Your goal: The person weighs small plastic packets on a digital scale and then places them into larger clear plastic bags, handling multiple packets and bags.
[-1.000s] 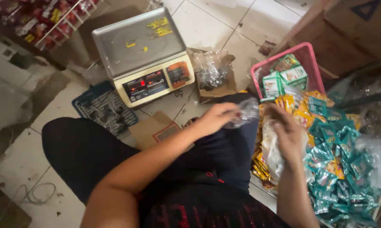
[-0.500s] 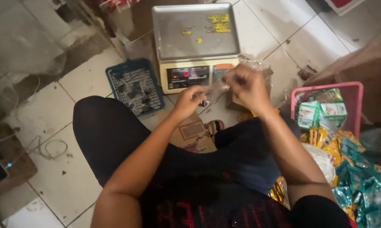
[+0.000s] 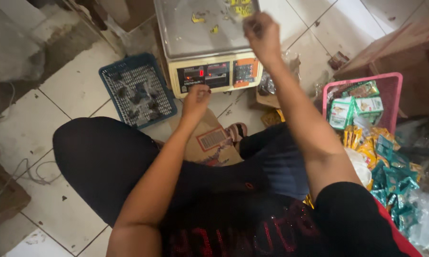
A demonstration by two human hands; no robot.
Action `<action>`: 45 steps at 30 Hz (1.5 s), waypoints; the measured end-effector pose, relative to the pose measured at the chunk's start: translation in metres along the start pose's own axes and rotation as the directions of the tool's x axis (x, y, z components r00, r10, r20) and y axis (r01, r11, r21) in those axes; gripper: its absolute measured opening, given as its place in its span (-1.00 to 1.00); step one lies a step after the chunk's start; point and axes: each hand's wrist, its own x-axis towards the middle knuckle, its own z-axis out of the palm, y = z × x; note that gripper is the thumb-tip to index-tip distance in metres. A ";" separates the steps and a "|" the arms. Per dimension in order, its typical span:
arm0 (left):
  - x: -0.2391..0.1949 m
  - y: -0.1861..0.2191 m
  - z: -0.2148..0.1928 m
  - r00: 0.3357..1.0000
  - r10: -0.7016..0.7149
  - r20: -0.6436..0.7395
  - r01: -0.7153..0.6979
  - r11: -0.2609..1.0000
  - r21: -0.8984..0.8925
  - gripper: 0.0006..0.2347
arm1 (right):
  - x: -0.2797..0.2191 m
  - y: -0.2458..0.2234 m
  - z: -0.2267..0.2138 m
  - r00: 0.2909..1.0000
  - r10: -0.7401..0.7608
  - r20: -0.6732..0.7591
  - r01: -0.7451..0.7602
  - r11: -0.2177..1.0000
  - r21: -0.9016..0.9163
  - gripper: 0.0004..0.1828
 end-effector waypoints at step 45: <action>0.002 0.010 -0.017 0.998 -0.061 -0.033 0.069 0.914 0.399 -0.54 | -0.068 -0.006 0.107 0.639 0.554 0.534 -0.762 0.359 0.539 -0.78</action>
